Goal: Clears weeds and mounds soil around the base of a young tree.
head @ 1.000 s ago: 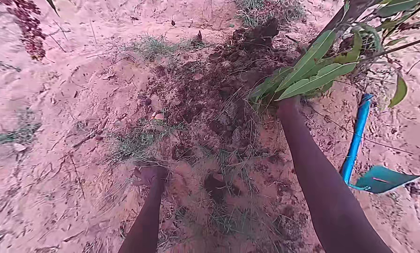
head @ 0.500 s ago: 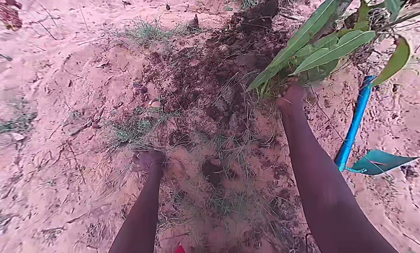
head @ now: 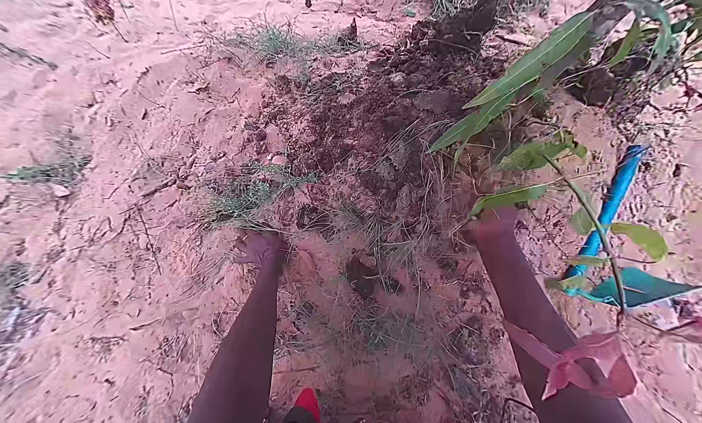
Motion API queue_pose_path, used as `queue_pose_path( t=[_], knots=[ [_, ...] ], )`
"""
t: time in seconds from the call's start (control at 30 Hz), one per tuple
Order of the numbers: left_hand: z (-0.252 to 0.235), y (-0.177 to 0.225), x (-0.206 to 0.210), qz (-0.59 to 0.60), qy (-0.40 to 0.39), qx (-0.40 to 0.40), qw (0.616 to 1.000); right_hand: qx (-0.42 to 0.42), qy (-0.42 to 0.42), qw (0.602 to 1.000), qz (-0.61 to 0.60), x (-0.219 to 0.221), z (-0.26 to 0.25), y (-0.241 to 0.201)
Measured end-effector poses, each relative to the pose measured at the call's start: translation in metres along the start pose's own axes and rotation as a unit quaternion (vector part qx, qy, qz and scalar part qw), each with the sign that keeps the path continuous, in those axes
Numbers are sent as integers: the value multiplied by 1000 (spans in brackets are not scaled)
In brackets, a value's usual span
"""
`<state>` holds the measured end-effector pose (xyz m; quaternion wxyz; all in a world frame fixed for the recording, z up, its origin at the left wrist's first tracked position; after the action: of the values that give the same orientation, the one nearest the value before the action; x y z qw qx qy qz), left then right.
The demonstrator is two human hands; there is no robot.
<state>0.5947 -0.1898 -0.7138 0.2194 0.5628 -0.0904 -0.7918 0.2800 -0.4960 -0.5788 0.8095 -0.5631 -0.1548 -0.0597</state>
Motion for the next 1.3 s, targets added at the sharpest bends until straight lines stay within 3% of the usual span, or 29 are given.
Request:
queue_pose_path(
  t=[0.07, 0.17, 0.27, 0.33, 0.4, 0.5, 0.57, 0.7, 0.8, 0.87, 0.9, 0.97, 1.03, 1.1, 1.2, 1.3],
  knots=[
    [8, 2, 1, -9, -10, -4, 1000, 72, 53, 990, 105, -36, 74, 42],
    [4, 3, -5, -2, -5, 4, 1000, 59, 90, 964, 241, -104, 138, 74],
    [3, -2, 2, -5, -7, 12, 1000, -39, 90, 959, 266, -135, 139, 54],
    [1, -1, 1, -2, -4, 17, 1000, -119, 27, 956, 267, -126, 126, 27],
    [1, -1, -1, 6, 5, 14, 1000, -185, -20, 924, 334, -109, 104, -2],
    [6, 3, -2, 10, 1, 9, 1000, -249, -73, 777, 573, -66, 55, -34],
    [5, 2, -3, 5, 0, 6, 1000, -241, -145, 692, 665, -20, 22, -41],
    [2, 0, 0, -7, 1, 8, 1000, -244, -291, 514, 769, 52, -30, -28],
    [3, 3, 0, -34, -4, 10, 999, -322, -353, 436, 763, 73, -42, -6],
    [2, 2, 1, -48, -10, 10, 999, -413, -374, 461, 691, 82, -42, 4],
    [1, 2, 1, -40, -8, 7, 999, -429, -367, 500, 656, 88, -42, 8],
    [-2, -1, 4, -24, 1, 4, 1000, -399, -312, 640, 578, 105, -48, 15],
    [-2, -2, 4, -32, -1, 5, 999, -279, -200, 793, 503, 120, -69, 21],
    [-1, 0, 3, -26, 1, 8, 1000, -169, -125, 878, 431, 129, -80, 14],
    [0, -1, 2, -30, 2, 11, 1000, -102, -135, 918, 359, 118, -68, 7],
    [3, 1, 0, -26, -3, 16, 1000, -39, -149, 903, 401, 77, -33, 15]
  ],
)
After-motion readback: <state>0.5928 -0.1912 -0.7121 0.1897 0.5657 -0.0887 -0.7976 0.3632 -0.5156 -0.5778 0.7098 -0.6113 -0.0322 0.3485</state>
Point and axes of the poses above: each hand's wrist, its own z-axis away from the middle knuckle, its own x-axis out of the palm, y = z × x, the point moved 2 cm from there along -z, towards the middle knuckle, and after that the axes turned 7 degrees about -y, right-handed, at the moved point
